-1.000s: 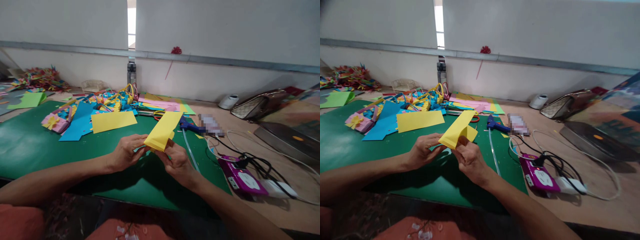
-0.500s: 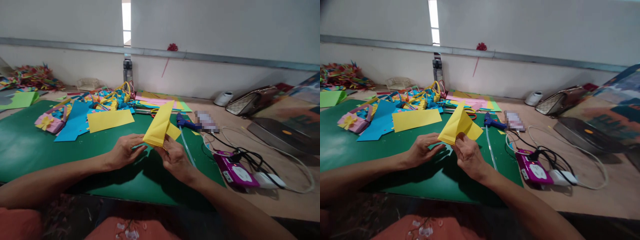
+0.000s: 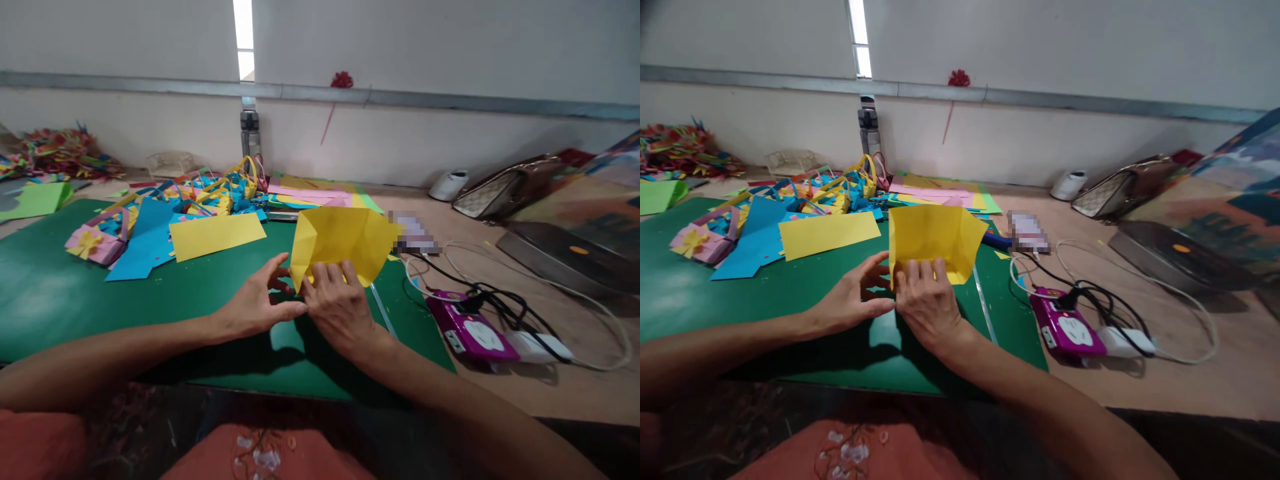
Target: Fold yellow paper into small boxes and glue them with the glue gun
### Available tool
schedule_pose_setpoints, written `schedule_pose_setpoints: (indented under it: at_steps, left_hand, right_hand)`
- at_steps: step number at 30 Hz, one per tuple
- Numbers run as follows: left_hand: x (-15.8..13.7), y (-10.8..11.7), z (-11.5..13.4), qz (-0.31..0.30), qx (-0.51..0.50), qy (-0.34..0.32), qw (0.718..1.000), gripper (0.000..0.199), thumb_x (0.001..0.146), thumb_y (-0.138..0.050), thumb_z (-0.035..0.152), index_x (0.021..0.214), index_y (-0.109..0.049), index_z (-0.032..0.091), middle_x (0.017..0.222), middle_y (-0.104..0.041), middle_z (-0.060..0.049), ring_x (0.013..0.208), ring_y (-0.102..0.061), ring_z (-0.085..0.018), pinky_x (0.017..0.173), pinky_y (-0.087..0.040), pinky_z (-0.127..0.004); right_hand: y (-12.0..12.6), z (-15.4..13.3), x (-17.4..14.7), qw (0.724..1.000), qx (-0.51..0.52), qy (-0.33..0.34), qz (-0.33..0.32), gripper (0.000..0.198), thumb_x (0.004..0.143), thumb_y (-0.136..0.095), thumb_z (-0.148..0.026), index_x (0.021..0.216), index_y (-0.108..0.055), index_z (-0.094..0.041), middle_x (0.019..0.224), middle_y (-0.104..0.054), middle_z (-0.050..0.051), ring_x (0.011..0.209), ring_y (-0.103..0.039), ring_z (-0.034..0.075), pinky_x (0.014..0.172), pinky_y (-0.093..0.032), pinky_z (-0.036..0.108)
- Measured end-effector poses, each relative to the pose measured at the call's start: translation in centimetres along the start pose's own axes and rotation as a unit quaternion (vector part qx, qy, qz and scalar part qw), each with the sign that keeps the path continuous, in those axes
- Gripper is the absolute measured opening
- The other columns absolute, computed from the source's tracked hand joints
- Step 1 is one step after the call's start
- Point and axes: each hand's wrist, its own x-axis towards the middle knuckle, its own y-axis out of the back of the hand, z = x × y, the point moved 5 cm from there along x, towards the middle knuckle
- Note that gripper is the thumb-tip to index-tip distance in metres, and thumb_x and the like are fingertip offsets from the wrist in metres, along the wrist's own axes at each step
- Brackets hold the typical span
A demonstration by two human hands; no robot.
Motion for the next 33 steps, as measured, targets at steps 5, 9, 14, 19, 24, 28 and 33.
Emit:
schedule_pose_setpoints:
  at_steps: [5, 9, 14, 19, 24, 28, 33]
  left_hand:
    - [0.2, -0.2, 0.8, 0.001, 0.019, -0.046, 0.999, 0.059, 0.075, -0.057, 0.032, 0.127, -0.035, 0.013, 0.115, -0.054, -0.011, 0.095, -0.055, -0.02, 0.084, -0.047, -0.037]
    - [0.5, 0.6, 0.8, 0.003, 0.08, -0.051, 0.995, 0.031, 0.086, -0.034, 0.031, 0.1, -0.055, 0.013, 0.093, -0.06, -0.006, 0.082, -0.054, -0.017, 0.071, -0.05, -0.03]
    - [1.1, 2.0, 0.2, 0.01, 0.085, -0.032, 0.996, 0.038, 0.087, -0.027, 0.033, 0.096, -0.057, 0.013, 0.09, -0.06, -0.005, 0.075, -0.053, -0.016, 0.059, -0.049, -0.026]
    - [0.2, 4.0, 1.6, 0.124, 0.251, -0.144, 0.949, 0.044, 0.085, -0.038, 0.03, 0.126, -0.037, 0.013, 0.113, -0.054, -0.011, 0.098, -0.053, -0.021, 0.079, -0.049, -0.038]
    - [-4.8, 1.7, 4.1, 0.142, 0.425, -0.48, 0.754, 0.045, 0.079, -0.052, 0.026, 0.121, -0.04, 0.019, 0.107, -0.058, -0.008, 0.106, -0.05, -0.021, 0.089, -0.045, -0.039]
    - [-5.0, -1.8, 1.9, -0.009, 0.528, -0.407, 0.745, 0.046, 0.085, -0.044, 0.035, 0.118, -0.042, 0.002, 0.114, -0.057, -0.02, 0.114, -0.048, -0.028, 0.093, -0.043, -0.039]
    - [-3.5, -2.9, -0.3, -0.081, 0.58, -0.248, 0.772, 0.054, 0.086, -0.04, 0.048, 0.114, -0.046, 0.002, 0.111, -0.057, -0.022, 0.104, -0.053, -0.031, 0.085, -0.046, -0.042]
  right_hand:
    - [-0.5, -1.3, 0.0, 0.999, 0.015, 0.02, -0.028, 0.021, 0.085, -0.035, -0.012, 0.08, -0.055, -0.015, 0.069, -0.057, 0.006, 0.064, -0.047, 0.021, 0.065, -0.027, 0.036]
    - [-0.5, -1.3, -0.1, 0.999, 0.031, 0.036, -0.011, 0.023, 0.084, -0.035, -0.01, 0.079, -0.056, -0.014, 0.068, -0.057, 0.005, 0.063, -0.048, 0.02, 0.062, -0.026, 0.035]
    - [-0.9, -0.3, -0.7, 0.999, 0.03, 0.03, -0.009, 0.022, 0.082, -0.037, -0.008, 0.074, -0.057, -0.013, 0.065, -0.056, 0.006, 0.061, -0.047, 0.019, 0.062, -0.028, 0.034]
    - [-2.3, -0.5, -1.3, 0.994, 0.052, 0.052, -0.081, 0.021, 0.08, -0.038, -0.006, 0.084, -0.058, -0.011, 0.069, -0.058, 0.007, 0.063, -0.051, 0.02, 0.054, -0.027, 0.032]
    - [-2.9, -1.2, -1.4, 0.988, 0.072, 0.054, -0.128, 0.022, 0.081, -0.037, -0.006, 0.089, -0.057, -0.009, 0.072, -0.059, 0.009, 0.064, -0.053, 0.021, 0.049, -0.025, 0.03]
    - [-3.1, -1.8, -1.3, 0.979, 0.103, 0.068, -0.164, 0.021, 0.082, -0.037, -0.007, 0.087, -0.056, -0.01, 0.073, -0.059, 0.009, 0.065, -0.054, 0.021, 0.046, -0.028, 0.03]
    - [-3.2, -2.7, -2.1, 0.959, 0.142, 0.096, -0.227, 0.018, 0.081, -0.039, -0.007, 0.084, -0.056, -0.012, 0.078, -0.059, 0.009, 0.068, -0.056, 0.022, 0.052, -0.038, 0.032]
